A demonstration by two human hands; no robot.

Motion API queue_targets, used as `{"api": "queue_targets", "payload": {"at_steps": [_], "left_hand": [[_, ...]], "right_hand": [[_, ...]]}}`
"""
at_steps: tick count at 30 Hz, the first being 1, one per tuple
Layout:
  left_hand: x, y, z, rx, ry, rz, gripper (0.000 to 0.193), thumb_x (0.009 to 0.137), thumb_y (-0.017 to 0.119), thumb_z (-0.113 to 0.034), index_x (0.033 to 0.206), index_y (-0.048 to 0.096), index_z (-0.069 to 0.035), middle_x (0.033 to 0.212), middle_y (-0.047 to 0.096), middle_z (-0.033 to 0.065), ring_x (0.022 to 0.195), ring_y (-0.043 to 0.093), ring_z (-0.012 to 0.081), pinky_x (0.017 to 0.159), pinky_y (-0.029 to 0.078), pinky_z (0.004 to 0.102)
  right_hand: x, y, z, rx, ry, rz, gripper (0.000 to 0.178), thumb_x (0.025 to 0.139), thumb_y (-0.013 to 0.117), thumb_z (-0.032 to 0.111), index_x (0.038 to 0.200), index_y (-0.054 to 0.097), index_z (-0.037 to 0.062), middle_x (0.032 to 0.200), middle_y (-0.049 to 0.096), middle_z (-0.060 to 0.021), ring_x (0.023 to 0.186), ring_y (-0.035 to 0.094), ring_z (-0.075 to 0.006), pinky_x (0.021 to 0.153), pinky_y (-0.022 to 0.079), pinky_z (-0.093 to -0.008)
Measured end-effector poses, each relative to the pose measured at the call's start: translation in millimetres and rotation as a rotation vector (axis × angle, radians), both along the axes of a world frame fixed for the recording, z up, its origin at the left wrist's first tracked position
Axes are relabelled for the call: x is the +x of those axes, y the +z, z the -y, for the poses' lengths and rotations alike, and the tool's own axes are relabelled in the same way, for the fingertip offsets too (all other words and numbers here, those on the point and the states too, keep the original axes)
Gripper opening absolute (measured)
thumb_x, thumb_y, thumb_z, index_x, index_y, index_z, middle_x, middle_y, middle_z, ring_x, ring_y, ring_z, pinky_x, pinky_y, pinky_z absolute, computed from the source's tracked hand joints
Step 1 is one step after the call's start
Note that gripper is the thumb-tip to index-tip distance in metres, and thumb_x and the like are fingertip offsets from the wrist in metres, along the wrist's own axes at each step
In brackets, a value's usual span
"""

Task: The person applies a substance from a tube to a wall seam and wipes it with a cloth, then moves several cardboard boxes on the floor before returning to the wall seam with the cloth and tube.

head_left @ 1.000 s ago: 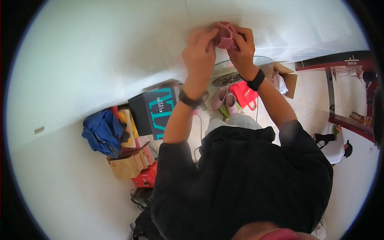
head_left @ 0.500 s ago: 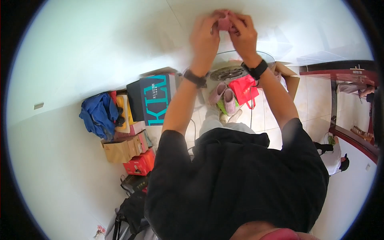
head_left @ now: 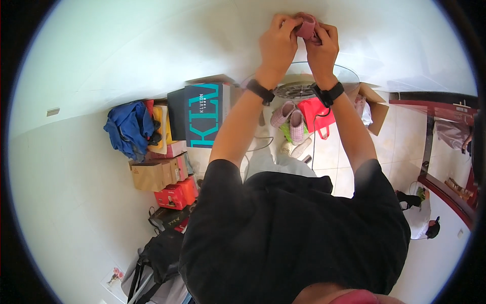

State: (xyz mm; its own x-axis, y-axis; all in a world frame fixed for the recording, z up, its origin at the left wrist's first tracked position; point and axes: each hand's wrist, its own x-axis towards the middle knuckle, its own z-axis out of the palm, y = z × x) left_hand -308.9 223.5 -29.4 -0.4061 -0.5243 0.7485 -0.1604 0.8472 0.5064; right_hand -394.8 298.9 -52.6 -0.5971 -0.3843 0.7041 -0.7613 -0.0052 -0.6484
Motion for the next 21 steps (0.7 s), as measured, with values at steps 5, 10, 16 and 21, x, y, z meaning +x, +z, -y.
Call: {"api": "queue_targets", "payload": {"at_steps": [5,10,16,21], "left_hand": [[23,-13,14,0.041,-0.003,0.034,0.022,0.076,0.063,0.002,0.093,0.064,-0.013,0.090,0.057,0.0031,0.067,0.062,0.0263,0.054,0.050,0.0358],[67,-29,41,0.071,0.014,0.104,0.023,0.076,0.062,0.002,0.093,0.063,-0.013,0.090,0.057,0.0032,0.070,0.062,0.0258,0.054,0.050,0.0358],[135,-48,83,0.193,-0.002,0.077,0.024,0.077,0.062,0.001,0.096,0.063,-0.013,0.092,0.058,0.0047,0.075,0.062,0.0279,0.058,0.050,0.0377],[181,-42,111,0.291,0.038,0.053,0.022,0.077,0.062,0.002,0.094,0.063,-0.012,0.088,0.059,0.0064,0.071,0.061,0.0289,0.059,0.050,0.0389]], "right_hand": [[22,-11,11,0.045,-0.016,-0.048,0.046,0.070,0.069,-0.005,0.113,0.066,0.0095,0.097,0.057,-0.0089,0.077,0.063,-0.0227,0.064,0.053,-0.0316],[64,-24,40,0.073,-0.035,-0.069,0.039,0.070,0.069,-0.007,0.107,0.067,0.0069,0.092,0.057,-0.0088,0.075,0.063,-0.0223,0.062,0.052,-0.0303],[127,-38,82,0.089,0.079,-0.032,0.036,0.069,0.068,-0.008,0.101,0.067,0.0060,0.093,0.057,-0.0096,0.072,0.063,-0.0237,0.058,0.052,-0.0305],[169,-35,115,0.156,0.097,0.003,0.037,0.065,0.071,-0.011,0.100,0.066,0.0020,0.096,0.058,-0.0119,0.078,0.064,-0.0258,0.067,0.054,-0.0310]]}}
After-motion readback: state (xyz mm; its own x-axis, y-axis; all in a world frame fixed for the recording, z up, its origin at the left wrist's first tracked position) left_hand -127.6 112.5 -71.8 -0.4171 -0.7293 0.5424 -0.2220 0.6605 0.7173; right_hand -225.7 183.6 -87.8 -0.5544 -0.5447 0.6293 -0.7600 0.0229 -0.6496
